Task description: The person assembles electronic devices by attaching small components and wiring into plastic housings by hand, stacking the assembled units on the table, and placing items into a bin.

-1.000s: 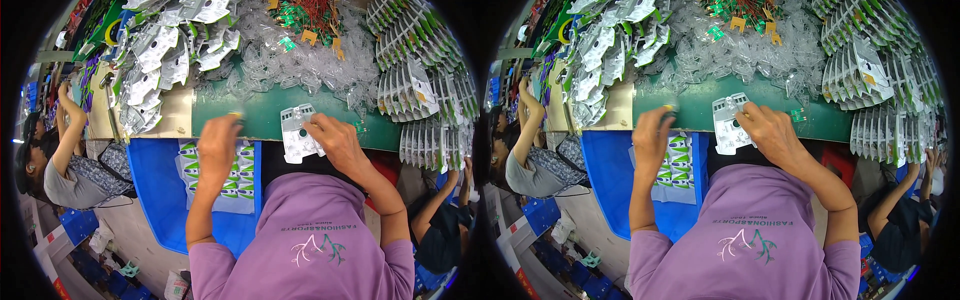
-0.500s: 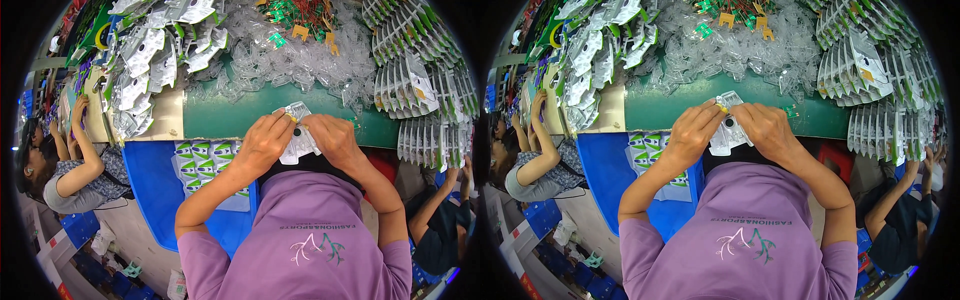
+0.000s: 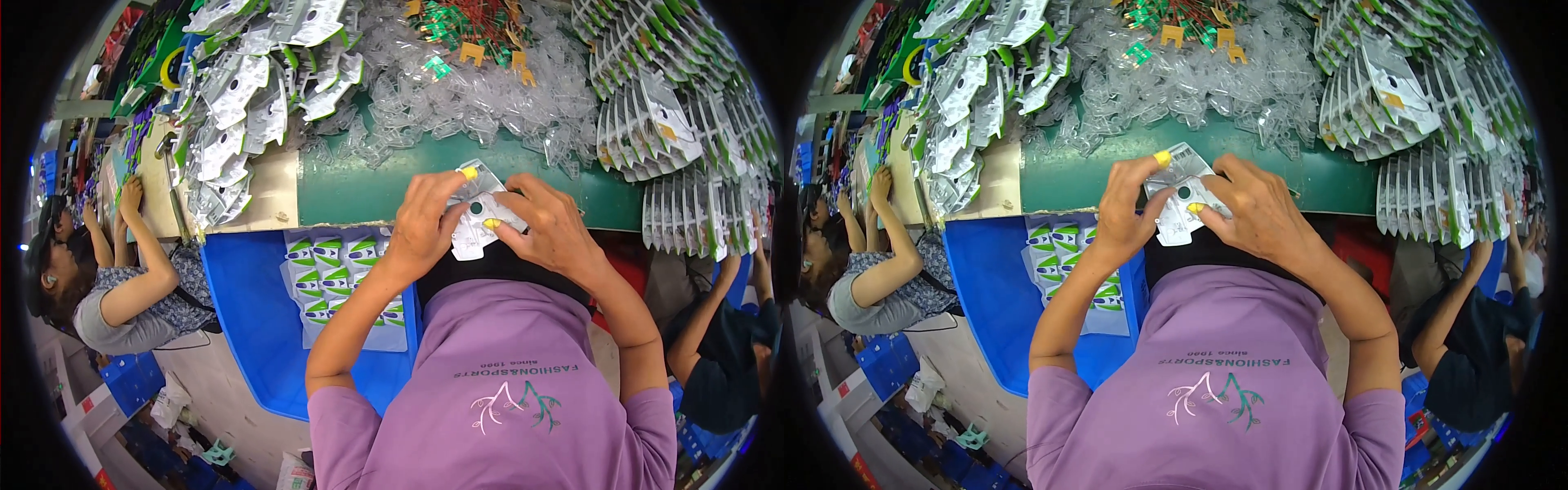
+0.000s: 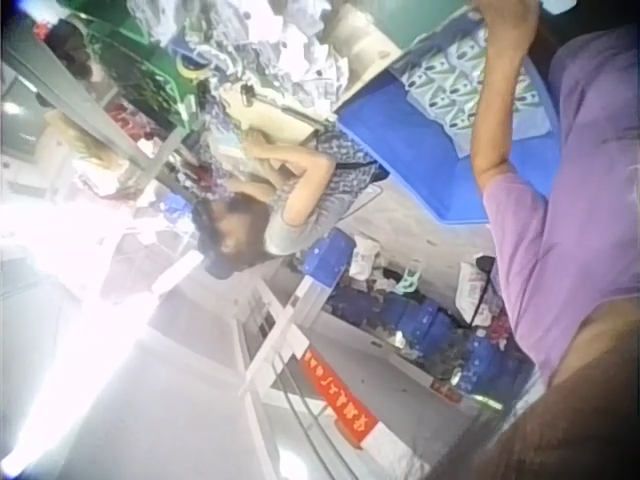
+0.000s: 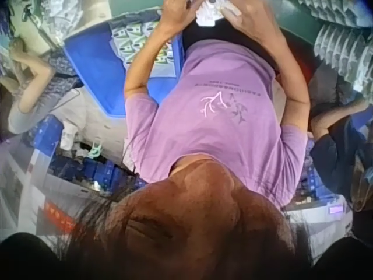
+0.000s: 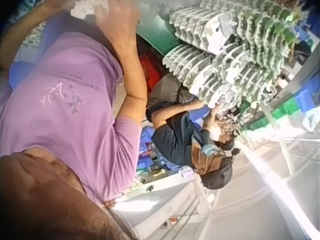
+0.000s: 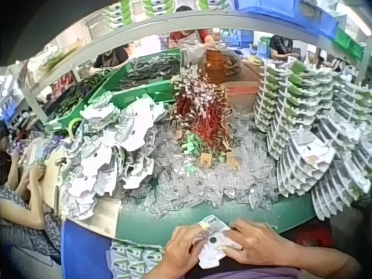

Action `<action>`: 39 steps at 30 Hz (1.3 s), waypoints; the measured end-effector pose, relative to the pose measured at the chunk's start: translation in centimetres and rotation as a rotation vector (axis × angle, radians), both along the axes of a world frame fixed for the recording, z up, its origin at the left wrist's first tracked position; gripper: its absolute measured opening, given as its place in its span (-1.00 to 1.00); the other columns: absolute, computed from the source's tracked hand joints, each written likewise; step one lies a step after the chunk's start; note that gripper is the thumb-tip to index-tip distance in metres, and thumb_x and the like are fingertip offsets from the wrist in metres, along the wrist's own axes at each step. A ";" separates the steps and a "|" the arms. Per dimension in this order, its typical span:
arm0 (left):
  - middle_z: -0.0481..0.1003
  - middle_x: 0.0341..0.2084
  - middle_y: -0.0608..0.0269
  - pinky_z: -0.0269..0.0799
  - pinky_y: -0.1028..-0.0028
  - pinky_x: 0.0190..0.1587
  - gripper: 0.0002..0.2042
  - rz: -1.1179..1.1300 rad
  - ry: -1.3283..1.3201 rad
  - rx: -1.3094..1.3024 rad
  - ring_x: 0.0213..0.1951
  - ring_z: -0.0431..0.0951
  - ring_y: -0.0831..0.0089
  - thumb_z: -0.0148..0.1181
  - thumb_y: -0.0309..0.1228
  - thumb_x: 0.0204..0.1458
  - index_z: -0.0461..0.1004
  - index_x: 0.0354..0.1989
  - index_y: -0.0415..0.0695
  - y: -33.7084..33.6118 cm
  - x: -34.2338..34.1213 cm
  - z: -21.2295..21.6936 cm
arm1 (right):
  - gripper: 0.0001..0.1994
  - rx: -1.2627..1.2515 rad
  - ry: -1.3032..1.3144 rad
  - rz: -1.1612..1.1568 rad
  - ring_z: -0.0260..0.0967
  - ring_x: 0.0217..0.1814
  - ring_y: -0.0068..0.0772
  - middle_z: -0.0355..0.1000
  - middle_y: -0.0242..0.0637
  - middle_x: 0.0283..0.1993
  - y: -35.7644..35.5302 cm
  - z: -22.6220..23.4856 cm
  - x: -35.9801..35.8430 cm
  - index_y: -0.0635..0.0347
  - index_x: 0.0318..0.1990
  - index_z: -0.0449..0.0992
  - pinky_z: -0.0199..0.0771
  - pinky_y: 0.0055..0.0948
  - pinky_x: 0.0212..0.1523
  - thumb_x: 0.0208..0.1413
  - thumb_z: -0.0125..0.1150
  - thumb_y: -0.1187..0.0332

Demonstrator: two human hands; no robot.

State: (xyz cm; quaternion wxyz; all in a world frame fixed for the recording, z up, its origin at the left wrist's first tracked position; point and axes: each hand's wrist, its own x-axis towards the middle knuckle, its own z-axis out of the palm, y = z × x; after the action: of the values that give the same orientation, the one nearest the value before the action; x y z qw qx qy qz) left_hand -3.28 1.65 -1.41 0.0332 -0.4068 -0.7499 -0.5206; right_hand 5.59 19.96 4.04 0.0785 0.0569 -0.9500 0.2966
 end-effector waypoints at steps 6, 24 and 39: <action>0.55 -0.17 0.27 0.25 0.30 -0.02 -0.34 -0.290 0.040 -0.276 -0.19 0.41 0.23 0.15 -0.67 -0.07 0.15 0.28 -0.13 0.2 -1.7 1.2 | -0.79 -0.059 -0.017 0.005 0.44 -0.31 -0.10 0.38 -0.11 -0.23 0.2 0.7 0.3 0.32 -0.25 0.53 0.47 -0.28 -0.31 -0.10 0.23 0.48; 0.53 -0.19 0.27 0.22 0.32 -0.05 -0.33 -0.262 -0.058 -0.180 -0.23 0.34 0.27 0.10 -0.69 -0.06 0.10 0.31 -0.19 -0.2 -1.4 0.9 | -0.68 0.248 0.218 -0.066 0.40 -0.50 -0.40 0.39 -0.30 -0.32 -3.7 -1.6 1.9 0.22 -0.21 0.53 0.36 -0.42 -0.51 -0.26 0.25 0.53; 0.53 -0.32 0.01 0.42 0.36 -0.24 -0.73 -0.303 -0.241 0.005 -0.28 0.51 0.17 0.10 -0.63 -0.06 0.49 -0.12 -0.32 -0.4 -0.3 7.5 | -0.77 -0.535 -0.007 -0.455 0.37 -0.55 -0.50 0.39 -0.24 -0.51 1.6 -0.7 4.6 0.23 -0.15 0.36 0.34 -0.45 -0.52 0.00 0.13 0.55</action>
State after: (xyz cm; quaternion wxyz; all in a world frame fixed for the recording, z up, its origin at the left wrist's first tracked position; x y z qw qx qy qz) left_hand -3.56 1.26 6.12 -0.1343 -0.4497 -0.6774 -0.5665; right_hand 10.23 21.55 3.31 0.1515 -0.1797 -0.8272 0.5103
